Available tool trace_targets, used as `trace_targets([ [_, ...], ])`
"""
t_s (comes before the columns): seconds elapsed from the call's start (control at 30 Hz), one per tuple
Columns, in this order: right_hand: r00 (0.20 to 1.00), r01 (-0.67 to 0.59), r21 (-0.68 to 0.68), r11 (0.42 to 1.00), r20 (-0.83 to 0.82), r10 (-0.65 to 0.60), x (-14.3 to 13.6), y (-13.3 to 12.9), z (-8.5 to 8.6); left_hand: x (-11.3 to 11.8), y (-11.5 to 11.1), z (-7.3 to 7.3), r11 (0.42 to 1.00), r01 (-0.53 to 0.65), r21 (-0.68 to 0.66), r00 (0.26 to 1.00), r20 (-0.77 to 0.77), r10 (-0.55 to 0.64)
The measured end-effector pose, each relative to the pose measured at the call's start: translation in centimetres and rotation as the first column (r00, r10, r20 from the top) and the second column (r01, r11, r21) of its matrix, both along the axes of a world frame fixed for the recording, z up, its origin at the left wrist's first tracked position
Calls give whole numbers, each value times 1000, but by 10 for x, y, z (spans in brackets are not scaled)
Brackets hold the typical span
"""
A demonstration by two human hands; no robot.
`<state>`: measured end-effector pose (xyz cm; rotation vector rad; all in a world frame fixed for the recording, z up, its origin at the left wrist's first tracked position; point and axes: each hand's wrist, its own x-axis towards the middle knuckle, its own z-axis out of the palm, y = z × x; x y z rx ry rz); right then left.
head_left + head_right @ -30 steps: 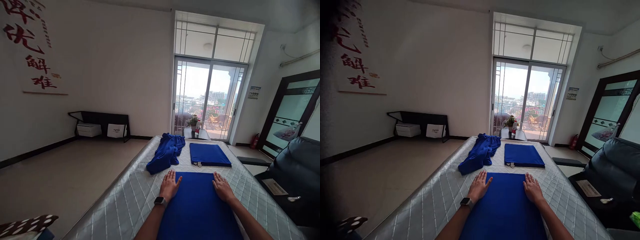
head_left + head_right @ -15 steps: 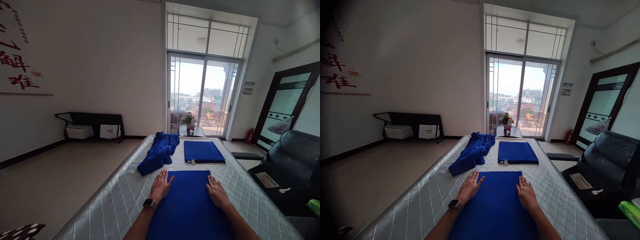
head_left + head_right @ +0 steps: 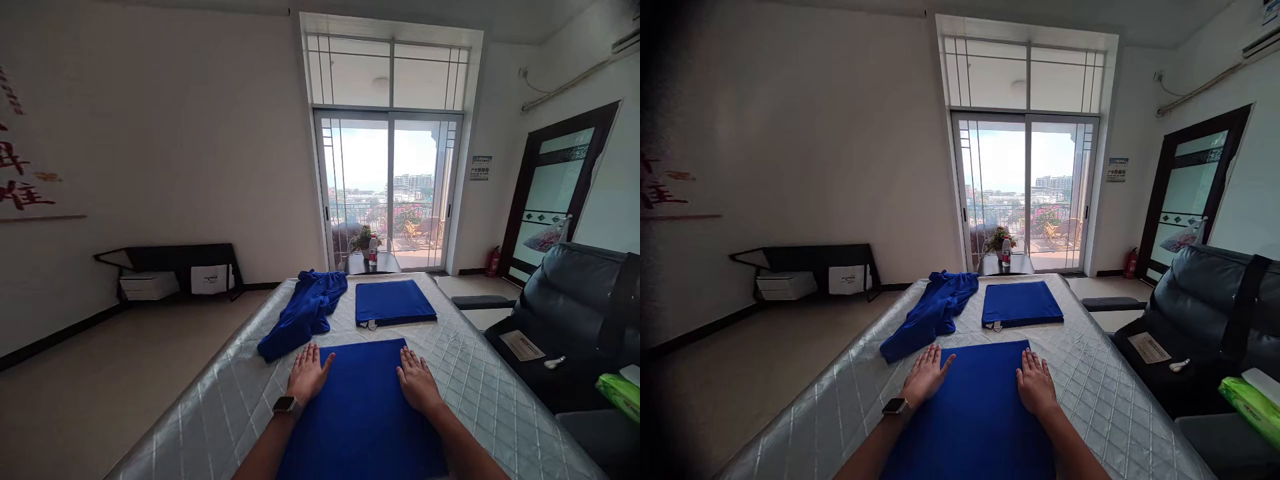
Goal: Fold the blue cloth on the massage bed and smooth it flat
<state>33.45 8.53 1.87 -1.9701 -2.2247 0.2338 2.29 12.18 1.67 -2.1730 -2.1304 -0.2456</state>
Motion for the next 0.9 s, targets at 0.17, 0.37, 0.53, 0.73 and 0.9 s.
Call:
trace_targets([
  [0.17,1000,-4,7,1000,10,4,0,0,0,101,-21,5,964,263,25,959,97,-265],
  [0.37,997,-45,4,999,63,45,3,-1,-2,182,-44,-5,879,475,38,861,187,-473],
  [0.53,999,-12,2,1000,29,12,1,-1,0,141,-39,-2,929,371,-2,918,154,-367],
  [0.73,1000,0,6,1000,27,-1,-1,-1,0,37,-25,-10,989,143,-49,989,50,-141],
  [0.9,998,-10,-7,1000,70,10,-1,0,0,-18,-24,-22,999,42,-5,999,33,-42],
])
